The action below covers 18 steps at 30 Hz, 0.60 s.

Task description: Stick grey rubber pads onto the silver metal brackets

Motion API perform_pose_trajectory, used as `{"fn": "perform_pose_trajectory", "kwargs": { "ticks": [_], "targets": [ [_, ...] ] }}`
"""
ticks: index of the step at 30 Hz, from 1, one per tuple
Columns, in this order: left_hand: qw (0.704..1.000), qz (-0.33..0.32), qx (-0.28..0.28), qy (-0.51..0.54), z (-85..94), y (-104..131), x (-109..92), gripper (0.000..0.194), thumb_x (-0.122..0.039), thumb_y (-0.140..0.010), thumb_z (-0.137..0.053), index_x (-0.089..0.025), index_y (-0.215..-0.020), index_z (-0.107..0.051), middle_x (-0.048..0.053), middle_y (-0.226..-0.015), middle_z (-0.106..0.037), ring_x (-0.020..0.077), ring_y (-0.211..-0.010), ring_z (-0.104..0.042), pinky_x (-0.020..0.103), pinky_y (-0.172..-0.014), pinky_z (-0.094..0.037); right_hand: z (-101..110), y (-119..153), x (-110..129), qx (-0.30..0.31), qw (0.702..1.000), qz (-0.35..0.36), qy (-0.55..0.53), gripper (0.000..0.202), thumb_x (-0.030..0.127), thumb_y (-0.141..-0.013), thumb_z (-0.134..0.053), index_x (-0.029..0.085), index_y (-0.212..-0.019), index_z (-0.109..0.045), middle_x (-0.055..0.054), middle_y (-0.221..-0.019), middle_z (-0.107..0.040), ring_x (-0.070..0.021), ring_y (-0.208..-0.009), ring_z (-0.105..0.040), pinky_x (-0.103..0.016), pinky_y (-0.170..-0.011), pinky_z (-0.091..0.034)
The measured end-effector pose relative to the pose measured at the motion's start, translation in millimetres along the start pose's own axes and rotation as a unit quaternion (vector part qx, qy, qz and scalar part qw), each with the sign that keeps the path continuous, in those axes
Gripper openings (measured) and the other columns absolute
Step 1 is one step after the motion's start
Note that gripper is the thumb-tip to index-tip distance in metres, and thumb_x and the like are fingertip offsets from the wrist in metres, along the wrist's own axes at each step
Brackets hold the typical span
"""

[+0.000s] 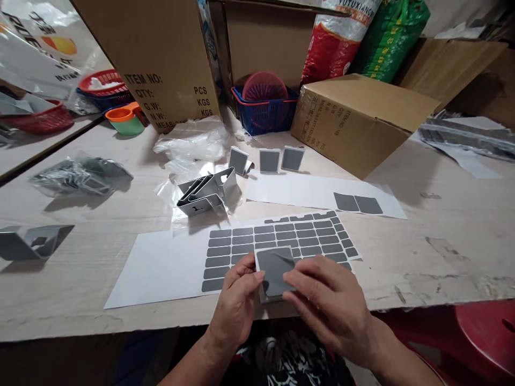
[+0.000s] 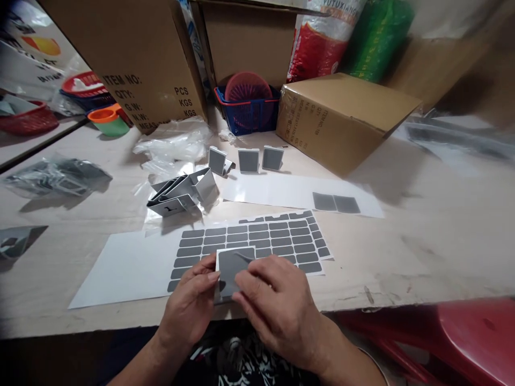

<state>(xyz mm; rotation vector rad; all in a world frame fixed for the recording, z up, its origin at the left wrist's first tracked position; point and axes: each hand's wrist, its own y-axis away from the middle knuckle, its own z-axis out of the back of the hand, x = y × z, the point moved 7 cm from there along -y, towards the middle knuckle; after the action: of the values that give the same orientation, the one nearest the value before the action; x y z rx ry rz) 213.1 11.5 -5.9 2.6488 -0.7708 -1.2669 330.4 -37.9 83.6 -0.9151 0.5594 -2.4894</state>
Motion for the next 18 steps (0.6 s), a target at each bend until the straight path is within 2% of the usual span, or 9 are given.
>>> {"fn": "perform_pose_trajectory", "kwargs": {
  "ticks": [3,7,9,11,14,18],
  "targets": [
    [1.0,-0.001,0.021,-0.004,-5.6,1,-1,0.024,-0.011,-0.074,-0.055,-0.02,-0.093,-0.066,0.001,-0.084,-0.066,0.0122,-0.077,-0.057,0.021,-0.072,-0.044,-6,-2,12,0.05,0.994,0.058,0.081,0.019,0.014,-0.081,-0.057,0.012,-0.099,-0.057,-0.007,-0.085,-0.056,-0.0163,-0.072,-0.046,-0.032,-0.061,-0.038],
    [1.0,-0.012,0.012,0.002,-8.9,2,-1,0.02,-0.013,-0.075,-0.057,-0.019,-0.091,-0.066,0.001,-0.086,-0.064,0.0111,-0.079,-0.055,0.02,-0.076,-0.042,-13,-5,16,0.074,0.984,0.078,0.14,0.015,0.017,-0.084,-0.053,0.01,-0.095,-0.059,-0.007,-0.08,-0.057,-0.0179,-0.07,-0.046,-0.033,-0.059,-0.036],
    [1.0,-0.022,-0.01,0.001,-8.0,2,-2,0.012,-0.015,-0.074,-0.06,-0.019,-0.084,-0.066,-0.001,-0.076,-0.061,0.0091,-0.071,-0.052,0.018,-0.069,-0.042,-16,-4,17,0.074,0.981,0.084,0.161,0.016,0.014,-0.084,-0.05,0.009,-0.097,-0.059,-0.008,-0.08,-0.057,-0.0187,-0.069,-0.046,-0.034,-0.059,-0.035],
    [0.999,-0.026,-0.041,0.005,-6.3,2,-3,0.003,-0.015,-0.073,-0.063,-0.018,-0.071,-0.063,-0.004,-0.061,-0.052,0.0061,-0.057,-0.044,0.016,-0.056,-0.039,-17,-2,19,0.069,0.978,0.095,0.173,0.02,0.009,-0.084,-0.045,0.007,-0.098,-0.058,-0.009,-0.079,-0.057,-0.019,-0.068,-0.046,-0.034,-0.058,-0.034],
    [0.997,-0.013,-0.079,0.009,-5.2,0,-2,0.021,-0.017,-0.07,-0.067,-0.015,-0.055,-0.052,-0.007,-0.052,-0.038,0.0044,-0.048,-0.032,0.015,-0.046,-0.031,-18,1,25,0.064,0.976,0.117,0.17,0.025,0.007,-0.084,-0.037,0.006,-0.097,-0.059,-0.01,-0.078,-0.057,-0.0192,-0.067,-0.046,-0.035,-0.06,-0.034],
    [0.995,0.003,-0.097,-0.01,-7.1,-3,0,0.033,-0.025,-0.07,-0.067,-0.015,-0.05,-0.042,-0.008,-0.049,-0.03,0.0048,-0.046,-0.027,0.017,-0.044,-0.027,-20,2,30,0.063,0.972,0.135,0.18,0.029,0.006,-0.086,-0.032,0.005,-0.097,-0.059,-0.011,-0.08,-0.058,-0.0217,-0.073,-0.048,-0.037,-0.065,-0.035]
  ]
}}
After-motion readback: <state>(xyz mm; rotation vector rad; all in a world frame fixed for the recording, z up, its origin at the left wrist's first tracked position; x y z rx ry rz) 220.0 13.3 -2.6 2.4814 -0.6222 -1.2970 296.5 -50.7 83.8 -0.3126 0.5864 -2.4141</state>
